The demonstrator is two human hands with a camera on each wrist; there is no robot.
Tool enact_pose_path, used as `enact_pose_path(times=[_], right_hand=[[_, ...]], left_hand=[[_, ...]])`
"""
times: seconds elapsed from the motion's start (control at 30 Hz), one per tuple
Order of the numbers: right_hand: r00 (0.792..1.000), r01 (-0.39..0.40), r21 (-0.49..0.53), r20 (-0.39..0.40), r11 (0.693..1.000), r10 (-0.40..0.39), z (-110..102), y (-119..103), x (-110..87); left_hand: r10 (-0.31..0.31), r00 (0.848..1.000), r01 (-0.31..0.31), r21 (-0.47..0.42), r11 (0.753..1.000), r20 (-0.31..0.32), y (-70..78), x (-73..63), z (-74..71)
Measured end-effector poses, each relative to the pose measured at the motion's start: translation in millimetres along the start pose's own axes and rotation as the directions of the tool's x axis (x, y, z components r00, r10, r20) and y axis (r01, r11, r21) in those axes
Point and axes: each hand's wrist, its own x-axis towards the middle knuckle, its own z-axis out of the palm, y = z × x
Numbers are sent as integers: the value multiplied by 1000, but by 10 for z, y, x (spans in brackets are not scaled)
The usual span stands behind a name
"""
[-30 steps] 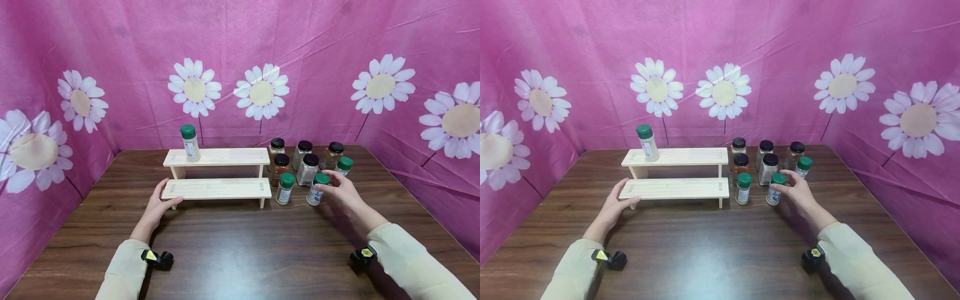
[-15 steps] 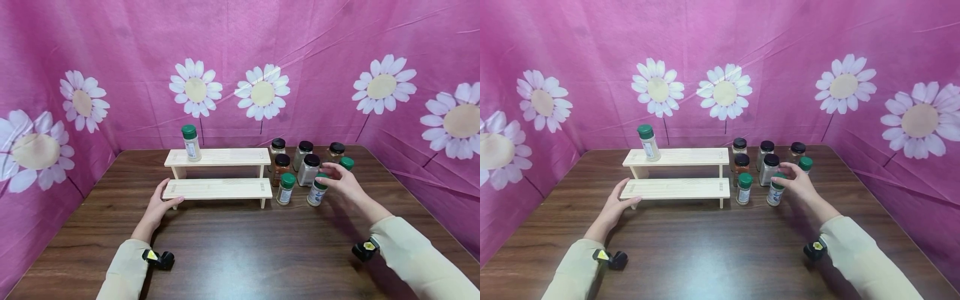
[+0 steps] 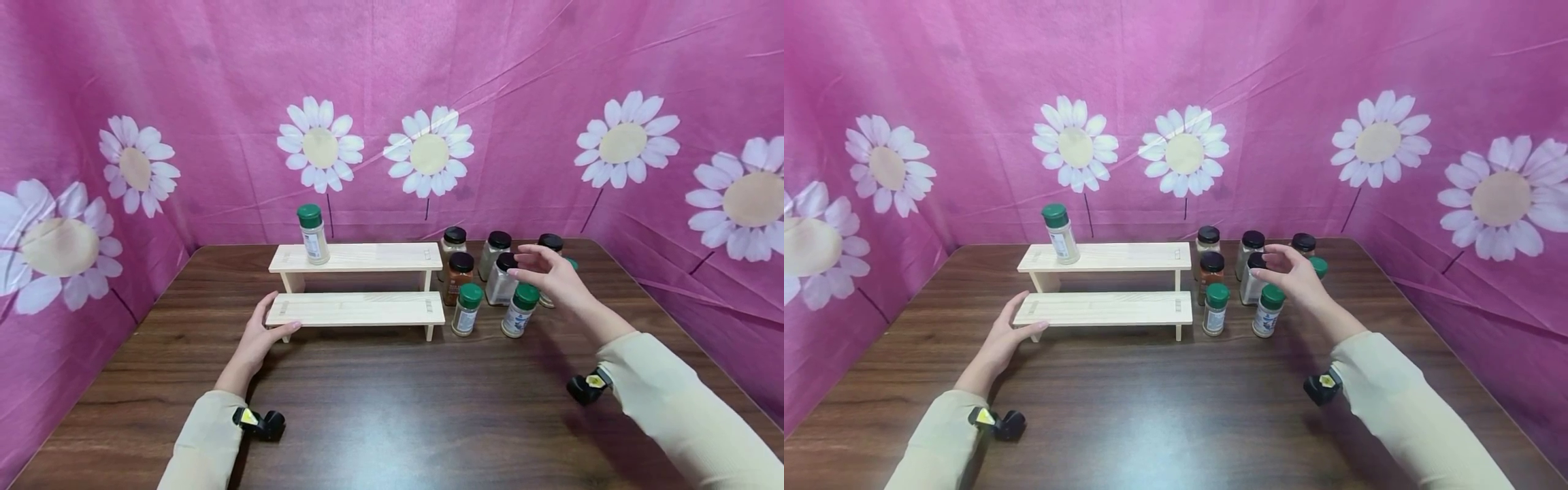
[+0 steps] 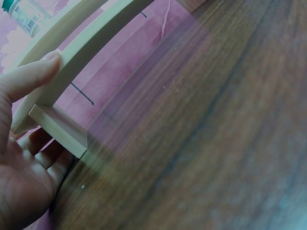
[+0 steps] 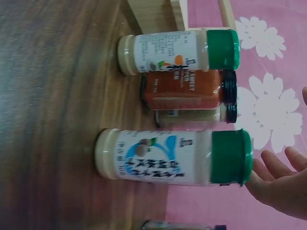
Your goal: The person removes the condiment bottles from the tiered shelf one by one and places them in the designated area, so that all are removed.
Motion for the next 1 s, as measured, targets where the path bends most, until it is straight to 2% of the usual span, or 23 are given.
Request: enact_pose_path(times=[0.27,0.5,0.77,1.0], right_hand=[[999,-34,24,29,999,34,30,-142,90],[999,-20,43,41,999,18,108,-271,214],[998,23,64,60,998,-26,301,-385,364],[997,21,80,71,997,-27,506,-502,483]], left_hand=[[-4,1000,4,7,1000,1,-5,-1,7],[0,1000,0,-3,1000,-5,-11,9,3],[-2,1000,2,-4,1000,-3,-21,8,2],[-5,1000,5,-4,1000,-4,-23,10,3]])
